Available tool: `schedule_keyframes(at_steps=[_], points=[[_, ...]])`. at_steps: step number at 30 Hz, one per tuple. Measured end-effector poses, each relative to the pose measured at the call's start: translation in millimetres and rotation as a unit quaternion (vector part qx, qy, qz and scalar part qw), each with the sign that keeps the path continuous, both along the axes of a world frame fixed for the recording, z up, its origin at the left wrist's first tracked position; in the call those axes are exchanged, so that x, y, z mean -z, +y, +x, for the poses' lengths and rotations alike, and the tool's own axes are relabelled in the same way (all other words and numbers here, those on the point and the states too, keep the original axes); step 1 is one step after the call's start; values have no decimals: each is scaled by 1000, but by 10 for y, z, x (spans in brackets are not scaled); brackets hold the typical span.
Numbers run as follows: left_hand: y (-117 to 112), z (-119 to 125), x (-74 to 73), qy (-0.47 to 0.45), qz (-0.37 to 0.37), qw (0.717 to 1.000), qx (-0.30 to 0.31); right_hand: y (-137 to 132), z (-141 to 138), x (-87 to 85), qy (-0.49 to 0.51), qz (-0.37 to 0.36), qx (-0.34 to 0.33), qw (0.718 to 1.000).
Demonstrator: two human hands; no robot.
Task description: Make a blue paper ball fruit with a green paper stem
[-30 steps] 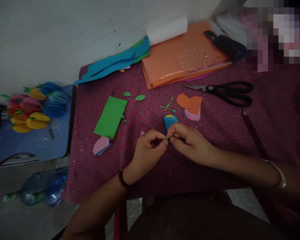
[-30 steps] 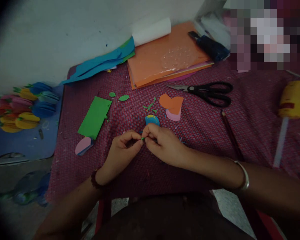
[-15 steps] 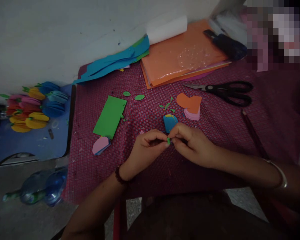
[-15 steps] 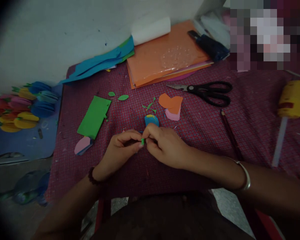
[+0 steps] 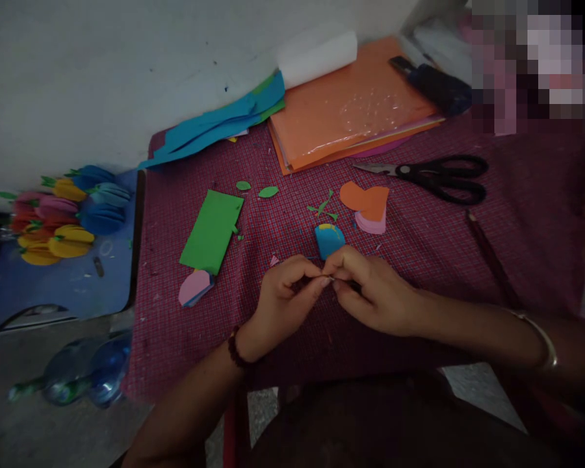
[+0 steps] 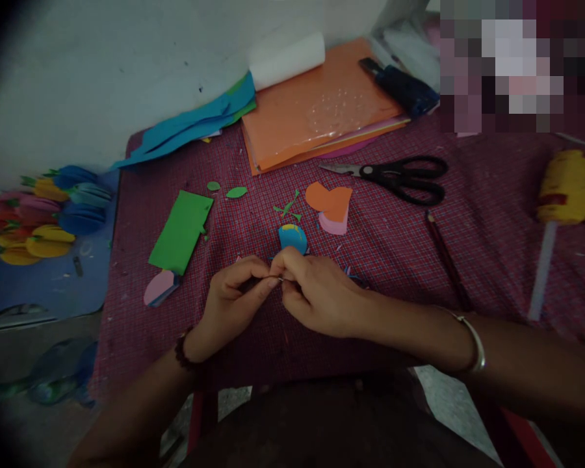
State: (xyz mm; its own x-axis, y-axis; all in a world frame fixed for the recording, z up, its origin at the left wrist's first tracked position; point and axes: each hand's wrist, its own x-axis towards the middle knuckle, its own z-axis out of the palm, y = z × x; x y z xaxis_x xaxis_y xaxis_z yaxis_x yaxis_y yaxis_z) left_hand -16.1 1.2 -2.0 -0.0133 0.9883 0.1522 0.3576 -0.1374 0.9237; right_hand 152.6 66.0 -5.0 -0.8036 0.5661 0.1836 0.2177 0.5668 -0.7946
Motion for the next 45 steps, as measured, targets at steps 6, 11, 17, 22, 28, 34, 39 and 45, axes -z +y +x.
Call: schedule_keyframes(at_steps=[6, 11, 17, 22, 28, 34, 39, 45], points=[[2, -54, 2, -166, -139, 976, -4, 83, -6, -4, -52, 26, -44, 997], [45, -143, 8, -348, -348, 869, 49, 156, 13, 1, -29, 117, -74, 990], [6, -130, 21, -430, -390, 802, 142, 176, 26, -13, 31, 197, -79, 977], [-33, -78, 105, -464, -347, 790, 198, 254, 94, -28, 54, 248, -118, 960], [-6, -203, -26, -307, -278, 896, 158, 396, 174, -129, 71, 146, -1, 987], [-6, -151, -163, 78, 28, 996, 30, 190, 62, -76, 73, -54, 42, 995], [-31, -75, -102, 168, 72, 982, 38, 104, 20, -17, 39, -71, 23, 996], [-25, -80, -25, 172, 83, 981, 11, 106, -8, -10, 41, -131, 49, 989]])
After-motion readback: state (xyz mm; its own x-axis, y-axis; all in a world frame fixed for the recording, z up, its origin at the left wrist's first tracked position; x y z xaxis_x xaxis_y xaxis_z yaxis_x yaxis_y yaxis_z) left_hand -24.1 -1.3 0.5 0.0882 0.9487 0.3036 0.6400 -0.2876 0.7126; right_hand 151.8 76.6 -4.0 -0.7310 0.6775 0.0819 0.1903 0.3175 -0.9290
